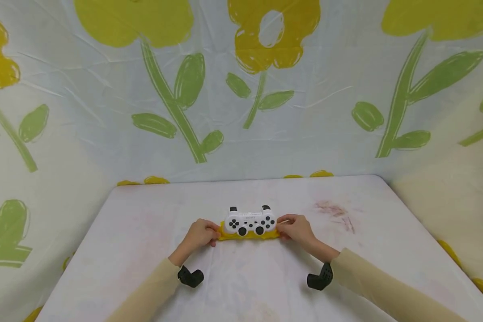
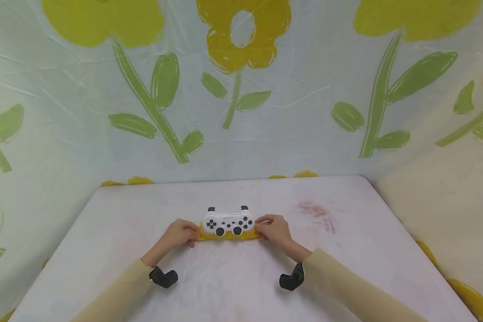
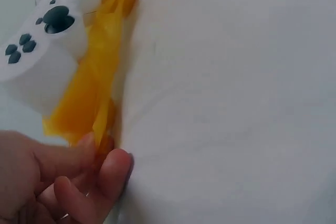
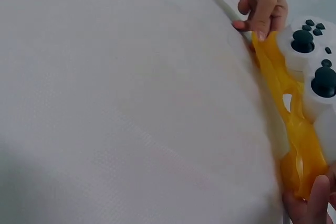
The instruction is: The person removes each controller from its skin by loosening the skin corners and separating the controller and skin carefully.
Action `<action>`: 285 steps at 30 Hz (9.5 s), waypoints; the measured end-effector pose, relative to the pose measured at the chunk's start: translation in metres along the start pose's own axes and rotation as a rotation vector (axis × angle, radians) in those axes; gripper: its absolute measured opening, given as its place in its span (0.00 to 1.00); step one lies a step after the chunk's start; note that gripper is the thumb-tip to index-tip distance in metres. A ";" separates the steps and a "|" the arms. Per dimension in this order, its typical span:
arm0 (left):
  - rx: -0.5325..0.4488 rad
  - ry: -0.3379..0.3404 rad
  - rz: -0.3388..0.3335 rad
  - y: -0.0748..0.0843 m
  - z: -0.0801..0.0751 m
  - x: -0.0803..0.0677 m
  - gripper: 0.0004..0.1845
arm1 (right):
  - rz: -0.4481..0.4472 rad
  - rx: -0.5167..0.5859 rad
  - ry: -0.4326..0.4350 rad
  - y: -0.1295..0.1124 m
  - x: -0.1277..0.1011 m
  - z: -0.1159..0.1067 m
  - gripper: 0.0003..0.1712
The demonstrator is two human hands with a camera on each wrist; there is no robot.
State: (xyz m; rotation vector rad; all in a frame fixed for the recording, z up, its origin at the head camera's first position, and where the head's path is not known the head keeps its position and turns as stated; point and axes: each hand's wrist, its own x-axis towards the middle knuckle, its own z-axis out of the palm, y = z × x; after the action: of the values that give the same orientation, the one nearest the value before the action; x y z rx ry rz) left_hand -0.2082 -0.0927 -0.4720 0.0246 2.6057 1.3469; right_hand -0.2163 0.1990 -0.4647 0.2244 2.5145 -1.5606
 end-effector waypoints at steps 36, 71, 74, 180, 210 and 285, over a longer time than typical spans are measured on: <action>0.204 0.084 0.045 0.013 0.009 -0.007 0.13 | -0.202 -0.230 -0.225 0.000 0.011 -0.017 0.15; 0.390 0.151 0.023 0.030 0.015 0.001 0.05 | -0.252 -0.302 -0.140 -0.007 0.018 -0.005 0.05; 0.353 0.232 0.115 0.030 0.017 -0.001 0.05 | -0.291 -0.286 -0.091 -0.004 0.018 -0.007 0.07; 0.032 -0.085 0.269 -0.017 0.004 -0.011 0.10 | -0.351 0.047 -0.306 0.025 0.004 -0.007 0.20; -0.393 0.146 0.187 -0.024 0.008 -0.018 0.26 | -0.376 0.182 -0.129 0.028 -0.007 0.008 0.29; -0.185 -0.026 0.163 -0.011 0.009 -0.010 0.10 | -0.134 0.345 -0.227 0.014 -0.001 0.011 0.23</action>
State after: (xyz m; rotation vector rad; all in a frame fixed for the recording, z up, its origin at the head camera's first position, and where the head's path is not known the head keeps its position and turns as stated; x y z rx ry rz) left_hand -0.1962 -0.0935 -0.4844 0.2293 2.4926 1.6260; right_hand -0.2114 0.1951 -0.4814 -0.0775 2.1172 -1.9453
